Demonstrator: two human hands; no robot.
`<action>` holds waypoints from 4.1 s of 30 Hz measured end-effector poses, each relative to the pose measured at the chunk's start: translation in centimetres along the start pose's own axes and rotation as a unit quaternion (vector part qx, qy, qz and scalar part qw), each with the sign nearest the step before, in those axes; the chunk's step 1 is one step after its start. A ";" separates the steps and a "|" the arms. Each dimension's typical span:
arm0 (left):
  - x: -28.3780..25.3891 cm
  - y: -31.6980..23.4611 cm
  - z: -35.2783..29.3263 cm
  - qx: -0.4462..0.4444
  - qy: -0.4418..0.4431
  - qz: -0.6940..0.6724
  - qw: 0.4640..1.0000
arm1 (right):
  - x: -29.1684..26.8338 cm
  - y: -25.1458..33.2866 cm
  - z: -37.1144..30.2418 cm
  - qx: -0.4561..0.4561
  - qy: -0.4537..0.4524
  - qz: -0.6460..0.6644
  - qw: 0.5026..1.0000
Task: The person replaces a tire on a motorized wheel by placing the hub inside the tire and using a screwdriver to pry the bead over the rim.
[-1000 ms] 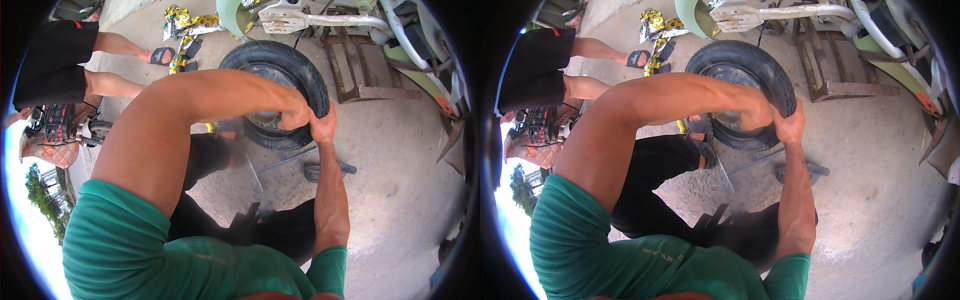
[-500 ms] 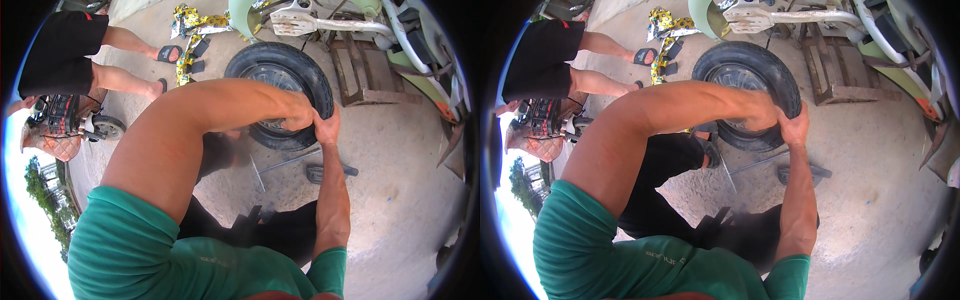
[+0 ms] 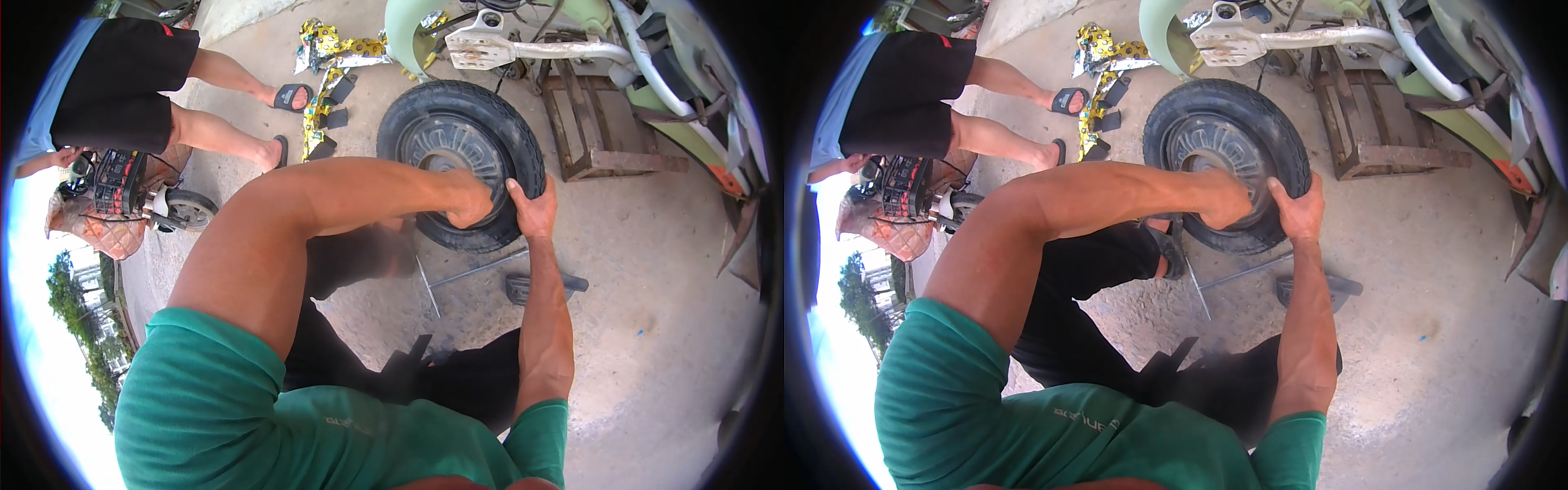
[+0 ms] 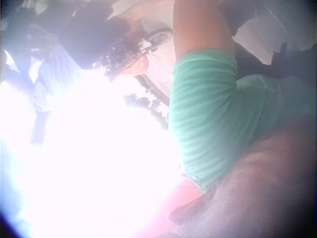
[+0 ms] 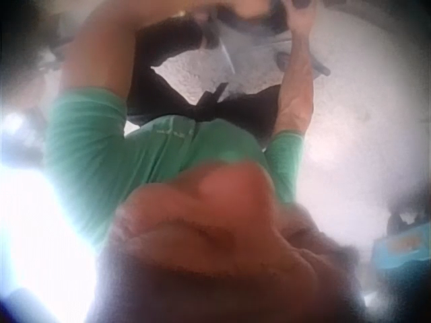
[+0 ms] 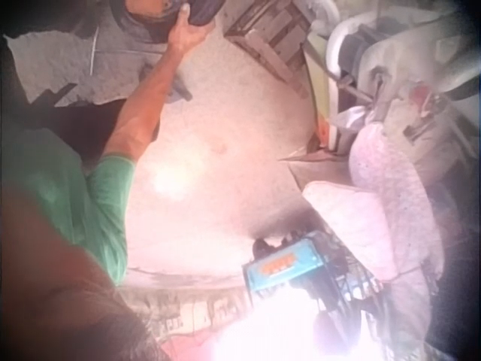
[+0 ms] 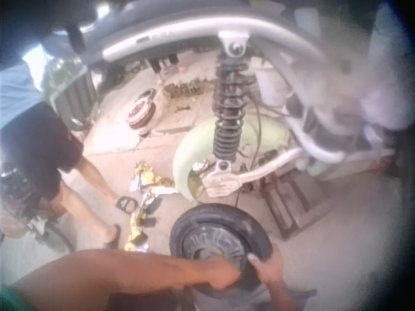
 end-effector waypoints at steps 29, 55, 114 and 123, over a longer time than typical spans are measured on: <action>22.0 -7.2 7.2 -0.229 -0.223 -0.633 0.705 | 0.9 -0.1 1.1 0.016 -0.006 0.002 1.000; 24.5 -5.4 8.3 -0.187 -0.239 -0.567 0.766 | 1.2 -1.6 0.4 -0.076 0.023 0.110 0.991; 20.9 -9.9 5.6 0.016 -0.121 -0.641 0.757 | 3.7 -3.7 -2.1 0.031 -0.009 0.210 0.977; 8.1 9.4 -9.7 -0.081 -0.346 -0.359 0.863 | 3.5 -4.9 -2.3 0.035 -0.016 0.209 0.977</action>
Point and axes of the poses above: each hand's wrist, its own z-axis towards the middle knuckle, its own x-axis out of the palm, y = z × x, the point moved 1 cm from there along z, towards the middle knuckle, and after that the axes turned 13 degrees about y, right-handed, at the moved point
